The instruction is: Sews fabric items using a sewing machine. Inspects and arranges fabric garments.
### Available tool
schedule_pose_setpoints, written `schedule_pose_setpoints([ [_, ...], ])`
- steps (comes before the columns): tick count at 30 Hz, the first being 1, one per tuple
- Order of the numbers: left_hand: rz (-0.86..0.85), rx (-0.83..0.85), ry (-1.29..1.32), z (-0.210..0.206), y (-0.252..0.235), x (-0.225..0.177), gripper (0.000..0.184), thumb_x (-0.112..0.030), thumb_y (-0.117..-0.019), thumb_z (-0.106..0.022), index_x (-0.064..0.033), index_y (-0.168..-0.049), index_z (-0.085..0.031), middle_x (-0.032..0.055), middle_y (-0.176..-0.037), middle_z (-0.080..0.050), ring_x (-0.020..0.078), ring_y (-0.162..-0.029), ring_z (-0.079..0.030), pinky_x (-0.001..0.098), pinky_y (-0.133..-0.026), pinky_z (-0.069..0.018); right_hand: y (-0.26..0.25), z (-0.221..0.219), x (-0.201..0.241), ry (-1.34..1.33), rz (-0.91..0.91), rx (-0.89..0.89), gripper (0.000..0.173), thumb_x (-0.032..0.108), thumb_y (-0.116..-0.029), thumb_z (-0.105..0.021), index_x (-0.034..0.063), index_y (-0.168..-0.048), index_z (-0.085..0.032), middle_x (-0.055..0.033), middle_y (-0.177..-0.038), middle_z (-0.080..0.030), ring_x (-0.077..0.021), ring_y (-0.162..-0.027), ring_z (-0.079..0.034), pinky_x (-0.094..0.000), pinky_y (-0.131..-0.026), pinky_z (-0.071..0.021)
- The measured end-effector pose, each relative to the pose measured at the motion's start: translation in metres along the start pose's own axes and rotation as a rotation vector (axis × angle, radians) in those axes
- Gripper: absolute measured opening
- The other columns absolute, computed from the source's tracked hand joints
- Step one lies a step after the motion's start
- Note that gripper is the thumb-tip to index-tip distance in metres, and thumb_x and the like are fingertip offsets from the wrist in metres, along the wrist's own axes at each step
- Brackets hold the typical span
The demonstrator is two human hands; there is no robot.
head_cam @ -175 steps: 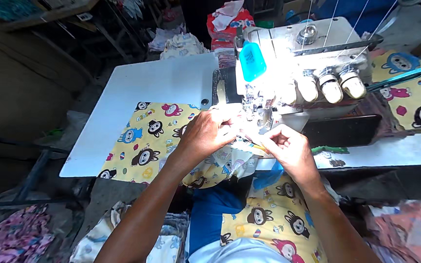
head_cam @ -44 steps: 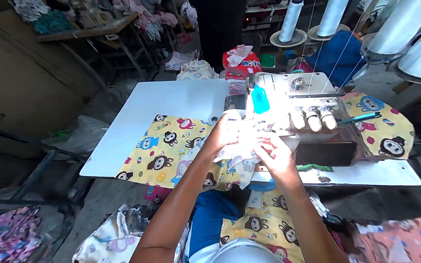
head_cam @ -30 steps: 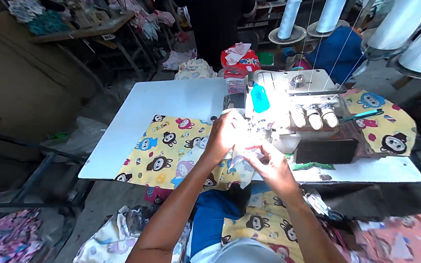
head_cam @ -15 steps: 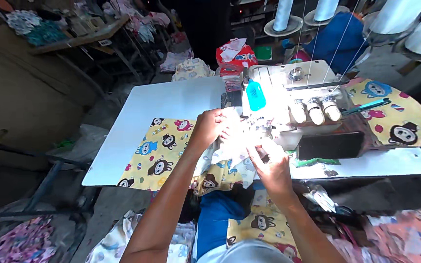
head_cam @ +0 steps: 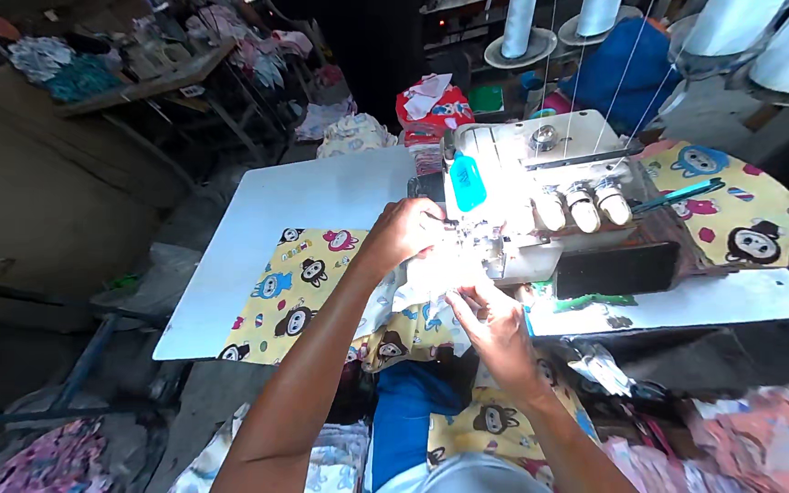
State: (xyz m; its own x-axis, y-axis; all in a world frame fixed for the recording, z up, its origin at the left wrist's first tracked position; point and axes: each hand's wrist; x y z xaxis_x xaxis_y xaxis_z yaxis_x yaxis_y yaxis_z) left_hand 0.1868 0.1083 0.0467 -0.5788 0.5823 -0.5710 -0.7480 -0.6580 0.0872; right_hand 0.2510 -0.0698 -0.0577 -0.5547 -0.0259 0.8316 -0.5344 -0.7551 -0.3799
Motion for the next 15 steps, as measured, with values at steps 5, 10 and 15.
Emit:
schedule_pose_setpoints([
  [5, 0.182, 0.054, 0.305, 0.005, 0.001, 0.007, 0.025, -0.013, -0.1056, -0.057, 0.0036, -0.125, -0.062, 0.0132, -0.089, -0.072, 0.0140, -0.071, -0.073, 0.0305, -0.071, -0.0626, -0.008, 0.001, 0.002, -0.046, 0.009, -0.034, 0.021, 0.027, -0.0989, -0.065, 0.0096, -0.100, -0.077, -0.0010, -0.090, -0.075, -0.0083, -0.083, -0.070, -0.0251, -0.077, -0.0562],
  [10, 0.205, 0.066, 0.567, -0.004, 0.005, 0.008, 0.024, -0.009, -0.1039, -0.058, 0.0020, -0.125, -0.060, 0.0085, -0.093, -0.073, 0.0089, -0.073, -0.072, 0.0244, -0.068, -0.0601, -0.010, -0.002, 0.007, -0.151, 0.015, -0.096, 0.018, 0.022, -0.0978, -0.067, 0.0068, -0.100, -0.076, -0.0024, -0.087, -0.074, -0.0032, -0.079, -0.069, -0.0176, -0.074, -0.0560],
  [15, 0.185, 0.000, 0.597, -0.017, -0.001, 0.004, 0.033, -0.001, -0.0977, -0.065, 0.0031, -0.130, -0.056, 0.0050, -0.094, -0.068, 0.0023, -0.072, -0.063, 0.0190, -0.067, -0.0543, -0.005, -0.003, 0.009, -0.164, 0.013, -0.087, 0.019, 0.022, -0.0979, -0.066, 0.0072, -0.101, -0.077, -0.0025, -0.089, -0.073, -0.0036, -0.080, -0.068, -0.0174, -0.075, -0.0552],
])
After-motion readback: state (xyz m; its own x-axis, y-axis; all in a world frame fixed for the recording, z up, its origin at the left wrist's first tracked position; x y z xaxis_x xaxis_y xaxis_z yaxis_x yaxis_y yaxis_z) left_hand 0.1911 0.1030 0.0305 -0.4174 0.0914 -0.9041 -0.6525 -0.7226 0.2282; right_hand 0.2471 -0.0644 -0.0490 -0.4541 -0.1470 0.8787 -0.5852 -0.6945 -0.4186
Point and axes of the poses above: each hand's wrist, its own y-axis away from the middle knuckle, its own z-axis out of the back of the hand, x = y × z
